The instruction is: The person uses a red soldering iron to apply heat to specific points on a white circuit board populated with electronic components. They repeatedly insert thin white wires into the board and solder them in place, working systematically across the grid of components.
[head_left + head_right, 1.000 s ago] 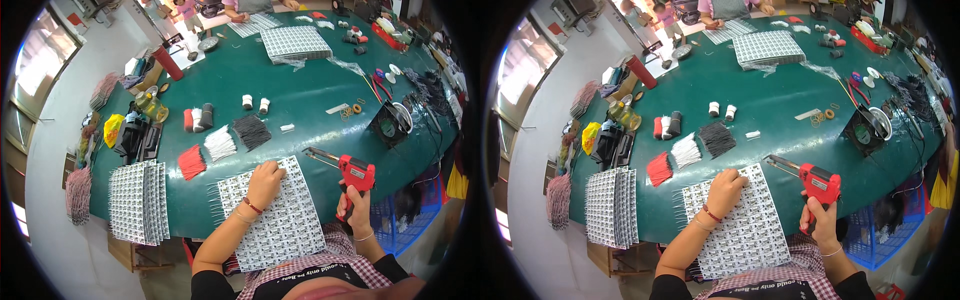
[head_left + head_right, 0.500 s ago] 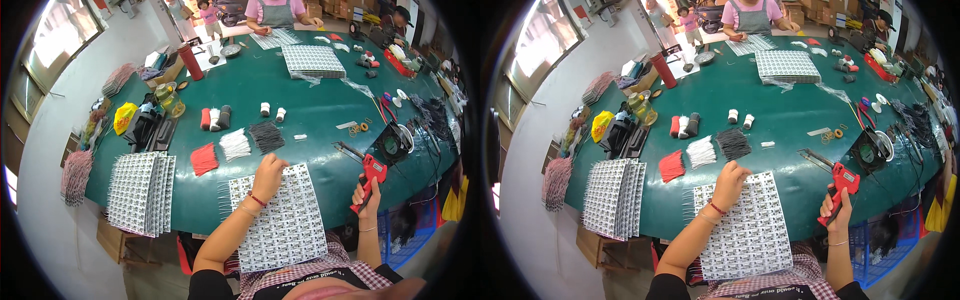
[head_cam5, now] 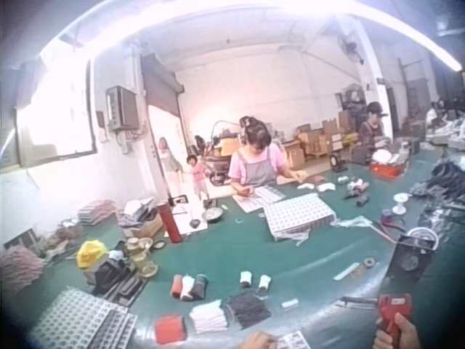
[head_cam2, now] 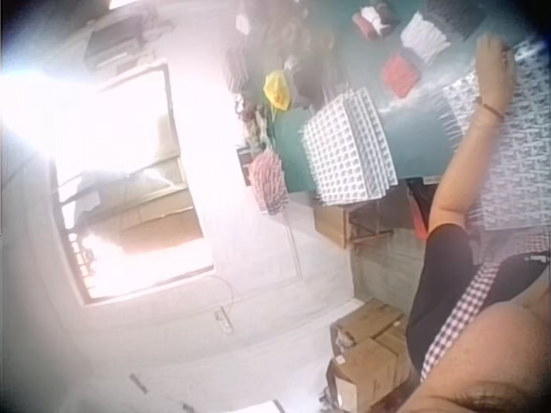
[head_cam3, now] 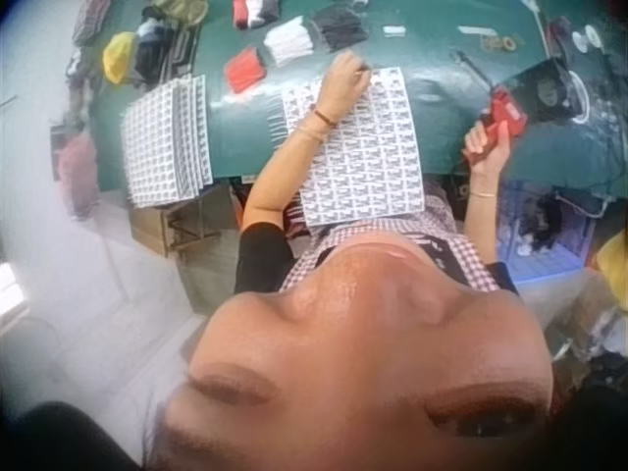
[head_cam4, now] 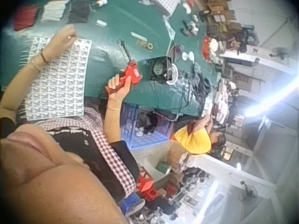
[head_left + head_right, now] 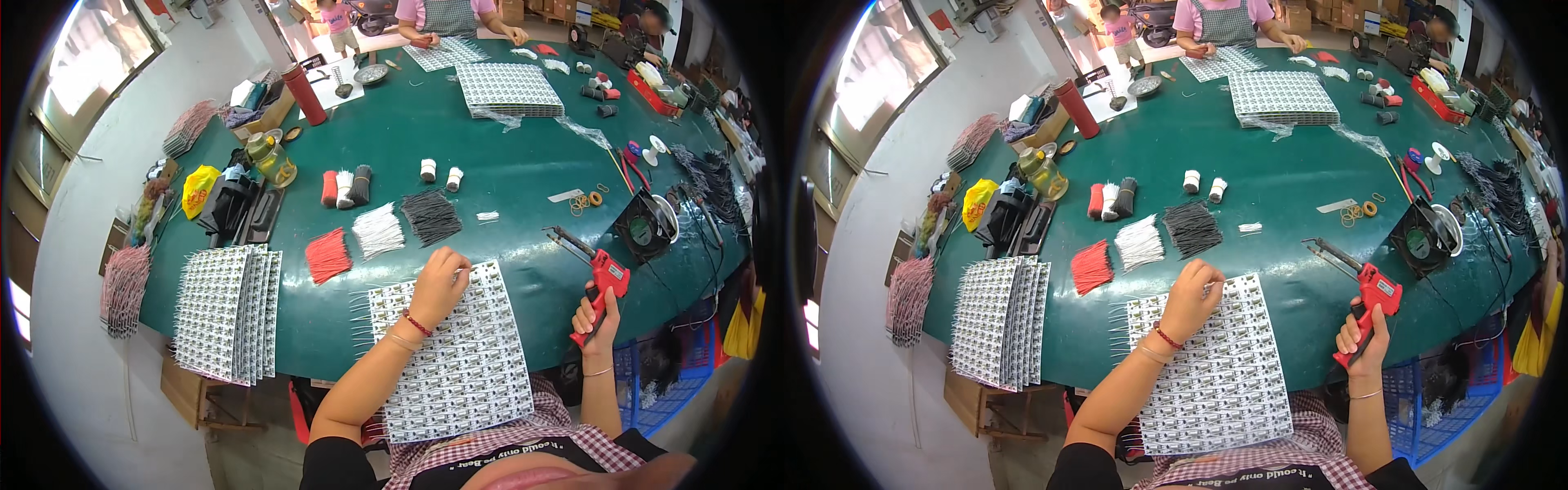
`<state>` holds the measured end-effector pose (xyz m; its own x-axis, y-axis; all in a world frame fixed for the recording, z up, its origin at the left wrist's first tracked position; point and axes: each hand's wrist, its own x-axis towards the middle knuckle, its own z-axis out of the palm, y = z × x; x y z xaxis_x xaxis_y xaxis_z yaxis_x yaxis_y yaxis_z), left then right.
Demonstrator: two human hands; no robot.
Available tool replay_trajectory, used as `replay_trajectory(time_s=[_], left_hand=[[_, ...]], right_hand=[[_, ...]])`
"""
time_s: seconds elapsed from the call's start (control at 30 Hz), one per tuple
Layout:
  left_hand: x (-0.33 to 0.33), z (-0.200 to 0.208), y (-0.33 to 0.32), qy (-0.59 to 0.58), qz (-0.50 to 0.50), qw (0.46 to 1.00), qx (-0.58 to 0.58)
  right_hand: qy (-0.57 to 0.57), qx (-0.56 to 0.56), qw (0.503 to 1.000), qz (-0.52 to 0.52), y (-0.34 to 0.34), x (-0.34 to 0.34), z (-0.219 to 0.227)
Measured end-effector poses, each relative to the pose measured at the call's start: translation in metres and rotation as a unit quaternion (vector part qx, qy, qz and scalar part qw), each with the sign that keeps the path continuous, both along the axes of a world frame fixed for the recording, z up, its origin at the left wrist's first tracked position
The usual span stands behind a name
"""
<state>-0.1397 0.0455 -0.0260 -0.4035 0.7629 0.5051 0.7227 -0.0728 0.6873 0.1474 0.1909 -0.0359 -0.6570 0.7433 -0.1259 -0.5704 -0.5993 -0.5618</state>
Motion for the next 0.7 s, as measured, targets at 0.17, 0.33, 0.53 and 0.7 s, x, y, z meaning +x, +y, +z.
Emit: replay_trajectory(time_s=[0.17, 0.33, 0.53, 0.7], left_hand=[[0.0001, -0.0010, -0.0016, -0.017, -0.001, 1.000, -0.017], [-0.0006, 0.0002, -0.0027, -0.024, 0.004, 1.000, -0.019], [-0.0003, 0.0032, -0.0022, -0.015, -0.010, 1.000, -0.006], [0.0033, 0.0057, -0.0030, -0.018, -0.007, 1.000, -0.017]], right_hand=[[0.007, 0.000, 1.000, -0.003, -0.0004, 0.0004, -0.0009], [0.015, -0.014, 1.000, -0.006, 0.0007, 0.0001, -0.0017], [0.012, -0.004, 1.000, -0.009, 0.0009, 0.0004, -0.0012], [0.016, 0.000, 1.000, 0.001, 0.0025, 0.0011, -0.0026]])
